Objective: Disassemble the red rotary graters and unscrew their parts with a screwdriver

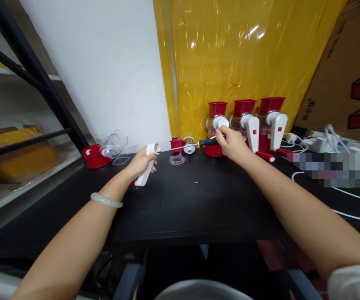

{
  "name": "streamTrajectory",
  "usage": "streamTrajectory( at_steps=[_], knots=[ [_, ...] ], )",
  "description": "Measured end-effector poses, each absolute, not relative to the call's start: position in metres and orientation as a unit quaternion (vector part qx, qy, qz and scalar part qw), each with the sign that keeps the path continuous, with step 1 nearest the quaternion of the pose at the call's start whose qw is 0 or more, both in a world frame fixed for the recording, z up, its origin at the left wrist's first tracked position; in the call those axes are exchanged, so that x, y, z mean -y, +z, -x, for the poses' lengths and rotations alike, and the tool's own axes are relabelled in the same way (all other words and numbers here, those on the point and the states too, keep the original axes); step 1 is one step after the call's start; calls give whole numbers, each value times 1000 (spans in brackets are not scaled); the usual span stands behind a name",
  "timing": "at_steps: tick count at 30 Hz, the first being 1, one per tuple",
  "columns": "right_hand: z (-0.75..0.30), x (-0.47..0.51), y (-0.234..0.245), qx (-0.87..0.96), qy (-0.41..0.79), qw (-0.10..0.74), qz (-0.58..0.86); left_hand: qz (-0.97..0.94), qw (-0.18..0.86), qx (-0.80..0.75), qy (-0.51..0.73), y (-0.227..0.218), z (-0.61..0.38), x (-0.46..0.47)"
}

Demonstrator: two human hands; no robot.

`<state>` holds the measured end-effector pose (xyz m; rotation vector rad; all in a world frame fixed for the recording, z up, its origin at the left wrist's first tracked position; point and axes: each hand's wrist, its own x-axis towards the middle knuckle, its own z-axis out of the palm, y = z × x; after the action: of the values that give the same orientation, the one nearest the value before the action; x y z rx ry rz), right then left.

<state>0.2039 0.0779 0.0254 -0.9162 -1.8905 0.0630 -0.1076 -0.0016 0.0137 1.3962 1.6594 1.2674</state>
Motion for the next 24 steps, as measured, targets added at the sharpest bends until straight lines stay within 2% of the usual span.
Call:
streamTrajectory(
  at_steps=[16,24],
  knots=[
    [-204,-86,24,811,59,523,255,-518,313,-621,498,18,113,1],
    [-207,-92,22,791,160,556,200,-513,317,-620,502,18,113,0]
  ],
)
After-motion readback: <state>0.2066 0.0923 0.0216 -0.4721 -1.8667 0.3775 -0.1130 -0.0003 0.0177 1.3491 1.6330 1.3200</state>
